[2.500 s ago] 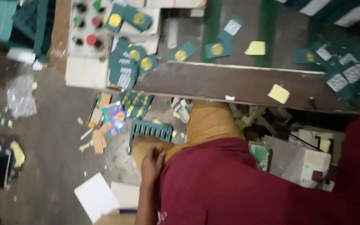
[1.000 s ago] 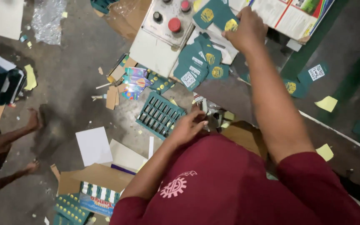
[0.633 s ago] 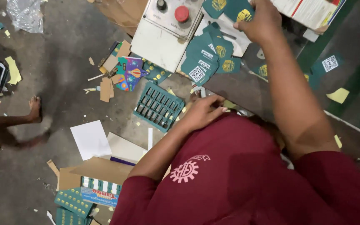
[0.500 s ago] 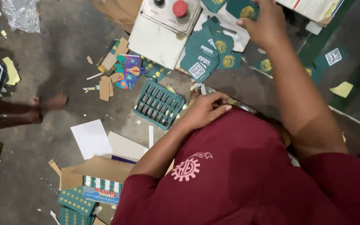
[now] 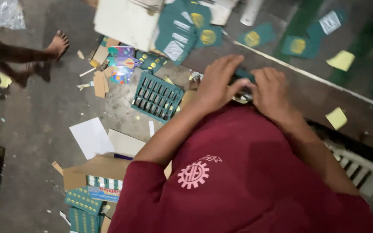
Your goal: The person checks, folds, and stacks small green printed cardstock boxes or covers in a print shop.
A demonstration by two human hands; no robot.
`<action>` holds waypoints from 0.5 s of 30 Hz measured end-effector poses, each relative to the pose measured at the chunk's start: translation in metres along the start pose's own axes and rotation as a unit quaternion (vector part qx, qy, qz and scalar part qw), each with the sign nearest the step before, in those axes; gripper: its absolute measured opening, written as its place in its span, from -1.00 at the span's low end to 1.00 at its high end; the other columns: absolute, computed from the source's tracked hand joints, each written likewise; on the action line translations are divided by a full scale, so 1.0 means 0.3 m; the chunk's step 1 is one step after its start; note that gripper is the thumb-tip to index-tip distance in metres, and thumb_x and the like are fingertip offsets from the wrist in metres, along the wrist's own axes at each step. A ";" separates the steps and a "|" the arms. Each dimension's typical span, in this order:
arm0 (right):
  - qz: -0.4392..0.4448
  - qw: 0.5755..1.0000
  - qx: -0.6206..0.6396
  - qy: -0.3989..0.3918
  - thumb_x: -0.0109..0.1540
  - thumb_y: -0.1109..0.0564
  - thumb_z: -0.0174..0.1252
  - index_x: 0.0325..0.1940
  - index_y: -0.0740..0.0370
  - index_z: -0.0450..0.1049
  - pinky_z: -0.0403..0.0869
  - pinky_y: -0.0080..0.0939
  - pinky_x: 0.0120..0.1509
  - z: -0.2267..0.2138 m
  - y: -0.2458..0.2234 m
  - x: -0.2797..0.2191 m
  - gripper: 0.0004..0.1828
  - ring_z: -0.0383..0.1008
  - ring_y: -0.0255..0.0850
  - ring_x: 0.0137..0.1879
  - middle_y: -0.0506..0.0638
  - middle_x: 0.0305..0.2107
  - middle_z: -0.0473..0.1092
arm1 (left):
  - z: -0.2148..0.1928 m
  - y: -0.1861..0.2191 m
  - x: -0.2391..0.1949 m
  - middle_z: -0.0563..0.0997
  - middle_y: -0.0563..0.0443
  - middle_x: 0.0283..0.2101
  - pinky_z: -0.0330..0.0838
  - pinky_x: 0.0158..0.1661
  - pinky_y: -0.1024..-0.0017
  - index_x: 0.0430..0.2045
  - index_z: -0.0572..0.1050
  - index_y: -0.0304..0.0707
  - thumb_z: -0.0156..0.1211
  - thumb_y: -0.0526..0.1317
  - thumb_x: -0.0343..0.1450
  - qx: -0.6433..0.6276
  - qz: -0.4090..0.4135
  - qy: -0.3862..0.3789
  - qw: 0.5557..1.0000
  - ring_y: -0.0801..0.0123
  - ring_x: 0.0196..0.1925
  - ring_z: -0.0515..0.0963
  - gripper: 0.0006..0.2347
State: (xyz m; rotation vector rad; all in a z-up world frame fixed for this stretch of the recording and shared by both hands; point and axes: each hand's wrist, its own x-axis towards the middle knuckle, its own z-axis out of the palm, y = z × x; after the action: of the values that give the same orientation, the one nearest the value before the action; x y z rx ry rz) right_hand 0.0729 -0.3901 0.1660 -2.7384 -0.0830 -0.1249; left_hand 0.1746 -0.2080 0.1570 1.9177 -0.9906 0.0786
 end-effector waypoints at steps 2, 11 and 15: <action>0.021 0.998 0.057 0.009 0.24 0.21 0.30 0.04 0.30 0.45 0.40 0.18 0.01 -0.004 -0.004 -0.039 -0.69 0.44 0.22 -0.02 0.21 -0.18 0.39 | 0.067 0.008 -0.034 0.55 -0.27 -0.06 0.41 -0.01 0.09 -0.01 0.42 -0.34 0.14 -0.06 0.52 -0.023 -0.081 -0.011 0.996 -0.14 0.01 0.55 -0.68; 0.166 0.839 0.517 -0.025 0.28 0.15 0.29 0.32 0.32 0.40 0.45 -0.33 -0.06 -0.100 -0.035 -0.131 -0.46 0.42 -0.35 -0.14 -0.03 -0.10 0.47 | 0.243 -0.092 -0.057 0.38 0.01 -0.47 0.32 -0.32 0.24 -0.45 0.41 -0.36 -0.20 0.06 0.69 -0.237 -0.299 0.020 0.924 0.33 -0.40 0.36 -0.53; 0.191 0.759 0.622 -0.020 0.36 0.22 0.21 0.13 0.36 0.52 0.46 -0.37 -0.07 -0.046 0.019 -0.165 -0.73 0.41 -0.43 -0.20 -0.06 -0.24 0.47 | 0.261 -0.076 -0.037 0.44 0.01 -0.44 0.36 -0.39 0.38 -0.43 0.47 -0.31 -0.04 0.07 0.62 -0.472 -0.452 -0.003 0.756 0.36 -0.43 0.42 -0.59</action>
State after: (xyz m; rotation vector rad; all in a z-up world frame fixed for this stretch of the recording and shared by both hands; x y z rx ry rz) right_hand 0.0231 -0.4028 0.1717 -1.3602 0.2888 0.0914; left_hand 0.1563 -0.2559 0.0926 1.2127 0.0691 -0.8392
